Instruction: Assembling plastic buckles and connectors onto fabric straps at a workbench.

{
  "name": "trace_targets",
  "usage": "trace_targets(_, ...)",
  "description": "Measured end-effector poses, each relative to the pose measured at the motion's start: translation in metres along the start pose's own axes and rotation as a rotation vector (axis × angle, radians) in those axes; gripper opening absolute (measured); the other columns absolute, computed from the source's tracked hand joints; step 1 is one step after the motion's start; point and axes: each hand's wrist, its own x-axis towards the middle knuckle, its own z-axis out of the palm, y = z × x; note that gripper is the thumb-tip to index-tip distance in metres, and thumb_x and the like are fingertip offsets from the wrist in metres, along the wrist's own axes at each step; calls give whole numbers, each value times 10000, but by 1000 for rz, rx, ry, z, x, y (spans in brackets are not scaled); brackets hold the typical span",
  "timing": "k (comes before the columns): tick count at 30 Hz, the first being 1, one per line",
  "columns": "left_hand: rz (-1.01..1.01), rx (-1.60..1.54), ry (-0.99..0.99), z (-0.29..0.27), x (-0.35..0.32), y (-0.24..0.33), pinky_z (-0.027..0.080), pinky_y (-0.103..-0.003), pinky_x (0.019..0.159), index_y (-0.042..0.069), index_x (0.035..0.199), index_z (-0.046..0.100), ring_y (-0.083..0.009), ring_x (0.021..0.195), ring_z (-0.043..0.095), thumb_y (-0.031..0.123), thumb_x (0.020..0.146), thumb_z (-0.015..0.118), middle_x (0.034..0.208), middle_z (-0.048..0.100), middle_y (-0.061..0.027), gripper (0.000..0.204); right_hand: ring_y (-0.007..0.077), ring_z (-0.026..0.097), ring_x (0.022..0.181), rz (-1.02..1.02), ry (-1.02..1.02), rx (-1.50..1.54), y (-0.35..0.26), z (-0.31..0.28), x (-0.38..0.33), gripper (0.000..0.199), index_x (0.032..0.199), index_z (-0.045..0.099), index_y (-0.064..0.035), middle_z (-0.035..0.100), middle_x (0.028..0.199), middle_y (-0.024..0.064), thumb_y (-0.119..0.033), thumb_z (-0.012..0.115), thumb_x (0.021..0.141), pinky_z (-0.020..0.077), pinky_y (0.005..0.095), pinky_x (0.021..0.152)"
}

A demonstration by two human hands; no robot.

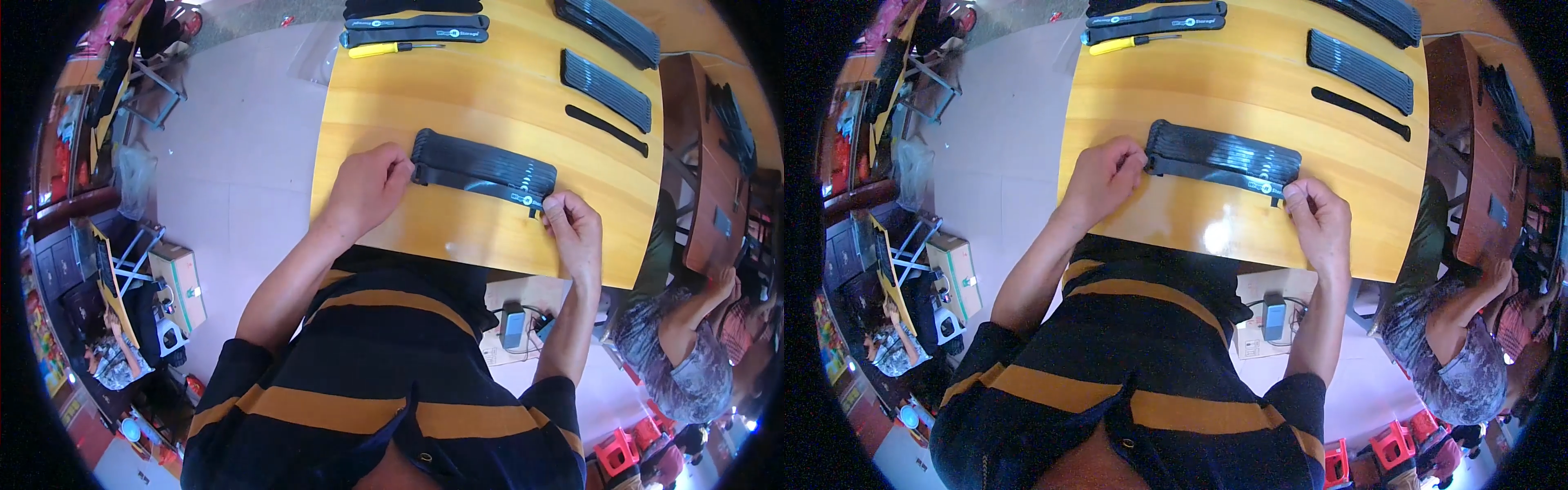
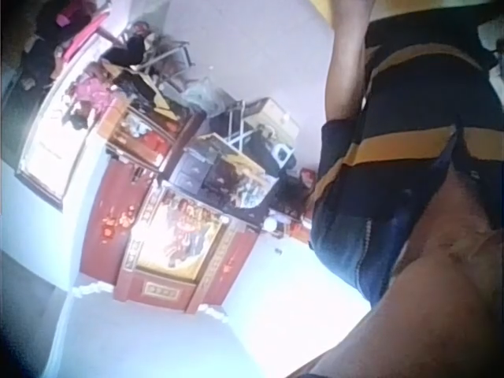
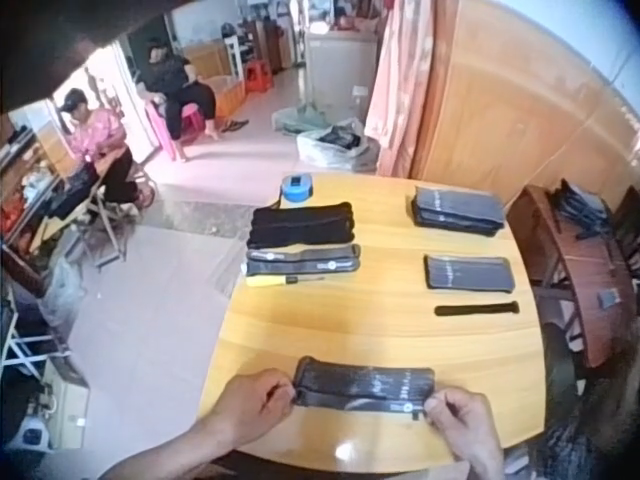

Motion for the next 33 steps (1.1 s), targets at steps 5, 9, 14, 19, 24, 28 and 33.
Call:
trace_targets(5,38,41,13,1,3,-4,476,-322,545,23,877,608,-150,570,619,146,1005,633,639,628,-79,179,55,472,635,26,15,-46,-4,3,1,210,872,675,1,559,675,-32,-163,686,1004,401,241,588)
trace_targets(9,37,-21,25,-1,3,-1,467,-321,533,24,875,601,-144,556,606,134,1004,637,637,625,-81,173,56,460,622,26,45,-103,-8,5,0,204,874,679,7,553,664,-27,-156,692,996,392,249,572)
trace_targets(14,33,13,40,0,3,2,466,-332,545,16,872,603,-153,573,580,129,975,668,650,618,-113,165,50,442,619,37,59,-123,-8,6,0,193,883,684,8,534,663,-42,-150,697,993,379,245,566)
trace_targets(19,10,26,35,-1,4,5,467,-352,553,17,878,612,-194,573,570,134,960,675,669,612,-143,156,43,429,620,38,62,-115,-8,6,1,196,884,687,8,522,666,-54,-154,699,995,371,240,564)
trace_targets(24,12,42,29,0,4,3,460,-367,556,14,867,597,-227,566,560,131,951,676,669,601,-151,165,35,427,618,32,69,-93,-4,6,1,184,882,692,3,522,668,-65,-143,703,995,364,231,557)
trace_targets(28,8,52,25,0,4,5,464,-370,566,12,859,587,-236,577,574,128,949,675,676,605,-157,170,31,427,614,31,74,-86,-4,7,1,179,879,694,-1,525,667,-69,-137,704,994,361,229,552)
trace_targets(33,22,41,36,-1,4,6,471,-372,578,12,859,588,-249,593,590,125,948,675,689,613,-164,168,31,430,610,20,74,-87,-3,7,1,182,876,695,-3,529,659,-67,-141,705,994,366,229,550)
